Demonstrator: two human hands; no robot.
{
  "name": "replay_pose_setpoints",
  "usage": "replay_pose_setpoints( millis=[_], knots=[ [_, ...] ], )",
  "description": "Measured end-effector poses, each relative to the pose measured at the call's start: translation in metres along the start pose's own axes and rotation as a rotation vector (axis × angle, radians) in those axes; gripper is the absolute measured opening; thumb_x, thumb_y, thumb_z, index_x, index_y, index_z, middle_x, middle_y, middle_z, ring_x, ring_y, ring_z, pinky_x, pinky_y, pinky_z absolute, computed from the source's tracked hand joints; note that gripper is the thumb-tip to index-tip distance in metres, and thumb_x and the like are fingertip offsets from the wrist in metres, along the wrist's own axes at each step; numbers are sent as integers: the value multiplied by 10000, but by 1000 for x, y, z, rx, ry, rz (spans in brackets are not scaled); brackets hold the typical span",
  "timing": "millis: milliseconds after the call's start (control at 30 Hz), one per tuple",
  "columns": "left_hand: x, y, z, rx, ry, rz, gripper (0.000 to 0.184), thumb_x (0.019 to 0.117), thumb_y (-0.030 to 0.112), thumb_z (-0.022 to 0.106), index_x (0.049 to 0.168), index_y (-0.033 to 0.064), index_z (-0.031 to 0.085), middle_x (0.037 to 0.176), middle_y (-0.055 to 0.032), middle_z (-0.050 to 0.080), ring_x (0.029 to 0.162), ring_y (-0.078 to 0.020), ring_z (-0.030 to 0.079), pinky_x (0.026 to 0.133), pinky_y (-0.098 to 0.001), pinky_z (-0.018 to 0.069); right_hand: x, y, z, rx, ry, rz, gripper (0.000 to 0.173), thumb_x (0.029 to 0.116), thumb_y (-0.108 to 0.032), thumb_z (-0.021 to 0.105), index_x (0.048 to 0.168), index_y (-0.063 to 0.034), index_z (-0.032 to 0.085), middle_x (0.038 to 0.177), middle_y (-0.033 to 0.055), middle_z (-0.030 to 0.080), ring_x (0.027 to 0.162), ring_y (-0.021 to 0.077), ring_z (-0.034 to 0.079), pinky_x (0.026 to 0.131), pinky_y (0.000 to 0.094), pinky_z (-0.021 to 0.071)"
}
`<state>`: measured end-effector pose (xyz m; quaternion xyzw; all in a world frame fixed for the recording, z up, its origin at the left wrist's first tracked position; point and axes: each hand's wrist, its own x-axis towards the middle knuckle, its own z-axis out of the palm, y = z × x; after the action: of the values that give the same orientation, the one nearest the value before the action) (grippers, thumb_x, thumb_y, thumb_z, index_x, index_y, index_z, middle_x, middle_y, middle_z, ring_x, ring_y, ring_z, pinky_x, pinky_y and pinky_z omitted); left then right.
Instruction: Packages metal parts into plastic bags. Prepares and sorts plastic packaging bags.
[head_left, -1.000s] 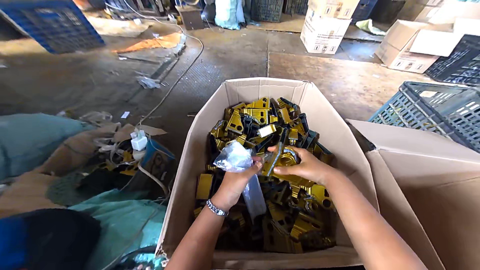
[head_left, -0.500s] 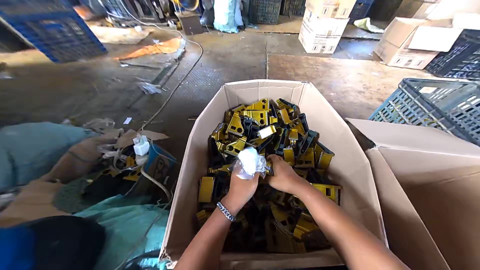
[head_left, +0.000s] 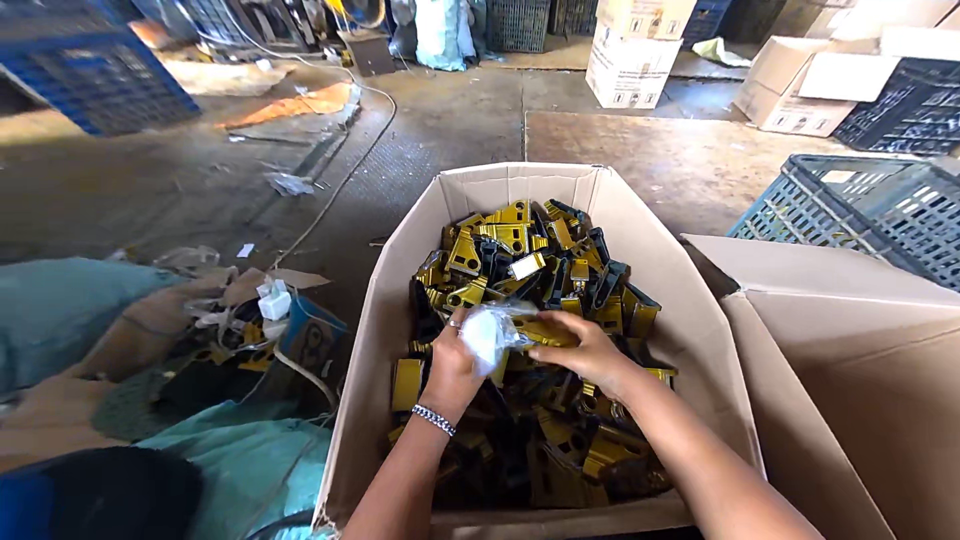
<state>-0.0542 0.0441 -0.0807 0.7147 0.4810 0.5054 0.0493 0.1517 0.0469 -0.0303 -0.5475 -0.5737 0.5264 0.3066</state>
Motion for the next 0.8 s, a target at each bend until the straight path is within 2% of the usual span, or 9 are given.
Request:
replay_pose_setpoints(
  millis=[100,167,233,300,433,533,633,700,800],
  knots=[
    [-1,3,1,-64,58,34,302,841,81,682,1051,-135,687,1002,-224,728,953,-211,724,918,-288,556,1,10,0,-62,170,-195,559,785,-226,850,1301,-94,680,1369,191,538,1264,256,502,1027,378,463],
    [2,7,-5,-154,6,-42,336,859,54,689,1124,-147,647,1054,-192,716,1002,-150,701,949,-260,546,1,22,3,-163,323,-488,426,771,-248,851,1150,-71,769,1232,167,628,1154,208,587,964,317,512],
    [3,9,-11,-85,-22,-54,396,807,42,737,1147,-144,655,1087,-226,721,1029,-240,717,964,-344,556,6,20,9,-281,438,-801,296,777,-238,830,1023,-75,799,1252,202,632,1126,198,643,944,284,559],
    [5,8,-14,11,-28,-95,387,794,50,779,1130,-117,683,1068,-213,734,1023,-266,724,962,-382,567,5,9,14,-392,488,-954,270,836,-228,756,1057,-75,788,1330,254,601,1211,243,623,1004,301,537],
    [-3,-2,-19,6,-41,-226,369,796,56,782,1099,-132,685,1024,-240,730,983,-304,728,934,-428,574,7,-6,-11,-498,612,-977,296,913,-44,642,1147,127,703,1271,380,608,1226,475,605,1061,470,498],
    [2,12,-10,-246,145,-305,369,827,3,730,1134,-173,626,1030,-236,709,993,-203,703,942,-321,555,10,7,-29,-447,498,-956,281,900,-28,682,1116,151,697,1192,345,667,1164,419,664,1034,415,520],
    [8,15,3,-514,46,-415,425,863,-1,702,1245,-155,597,1157,-212,690,1092,-136,658,1011,-278,511,5,23,-12,-281,264,-866,309,876,-24,712,1130,151,692,1163,305,693,1125,341,690,1020,384,533],
    [7,14,9,-560,34,-446,353,880,19,718,1190,-132,643,1101,-173,722,1039,-103,679,985,-268,527,2,27,-3,-221,179,-808,325,863,-20,714,1149,134,696,1168,292,696,1127,305,696,1009,358,540],
    [0,8,13,-532,174,-383,276,842,-8,753,1065,-134,652,937,-125,732,893,-69,697,884,-240,567,0,26,1,-192,142,-754,334,863,-28,725,1164,114,699,1177,278,696,1109,270,704,967,335,564]
  ],
)
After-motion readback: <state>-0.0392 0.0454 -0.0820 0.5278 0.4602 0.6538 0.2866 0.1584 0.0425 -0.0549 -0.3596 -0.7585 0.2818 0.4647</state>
